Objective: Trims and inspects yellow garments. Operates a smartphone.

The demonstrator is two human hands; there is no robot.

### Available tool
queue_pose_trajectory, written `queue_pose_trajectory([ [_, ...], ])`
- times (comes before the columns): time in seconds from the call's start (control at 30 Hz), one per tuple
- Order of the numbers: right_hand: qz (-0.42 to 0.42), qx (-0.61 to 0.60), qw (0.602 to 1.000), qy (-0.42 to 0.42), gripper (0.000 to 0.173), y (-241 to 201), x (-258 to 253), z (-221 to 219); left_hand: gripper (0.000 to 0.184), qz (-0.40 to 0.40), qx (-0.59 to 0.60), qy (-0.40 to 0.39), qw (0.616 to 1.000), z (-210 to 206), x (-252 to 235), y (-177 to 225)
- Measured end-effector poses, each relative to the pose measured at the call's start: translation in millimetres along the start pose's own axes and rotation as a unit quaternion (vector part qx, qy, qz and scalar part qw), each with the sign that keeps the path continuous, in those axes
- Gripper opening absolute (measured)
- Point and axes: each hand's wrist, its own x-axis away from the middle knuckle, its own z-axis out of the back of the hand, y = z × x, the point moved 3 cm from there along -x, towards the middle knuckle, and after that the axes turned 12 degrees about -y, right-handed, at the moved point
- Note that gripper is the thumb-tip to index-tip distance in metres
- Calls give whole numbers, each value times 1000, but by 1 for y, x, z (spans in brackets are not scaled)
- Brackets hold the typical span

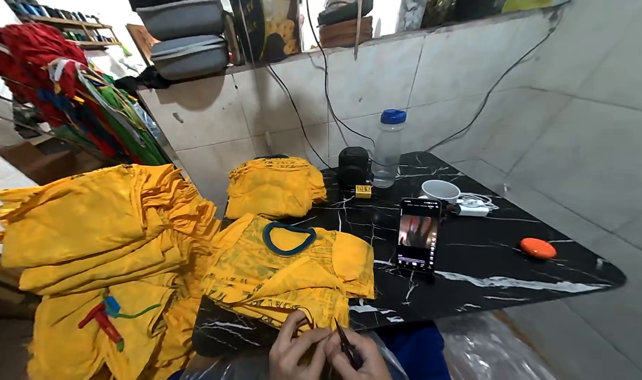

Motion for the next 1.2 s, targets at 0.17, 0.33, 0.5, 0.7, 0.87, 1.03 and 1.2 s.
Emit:
queue_pose_trajectory([
  [0.17, -28, 126, 992, 18, 38, 2, 0, 12, 4, 52, 150, 48, 986, 7, -3, -10],
  [0.33, 20, 208, 978, 8, 37, 4, -3, 18, 9, 154, 318, 59, 933, 8, -6, -4],
  [0.5, 31, 211, 977, 0, 36, 4, -7, 9, 3, 99, 309, 36, 945, 3, -1, -11],
  [0.7, 37, 185, 982, -14, 35, 10, -9, 9, 5, 110, 378, 54, 917, 10, -4, -9],
  [0.87, 54, 151, 987, -14, 34, 15, -11, 11, 6, 140, 376, 78, 913, 9, -6, -7],
  [1.03, 36, -3, 999, 24, 15, 11, -17, 12, 7, 81, 281, 14, 956, 7, -4, -10],
  [1.2, -23, -37, 999, 3, 21, 13, -24, 10, 12, 18, 132, -49, 990, 1, 0, -7],
])
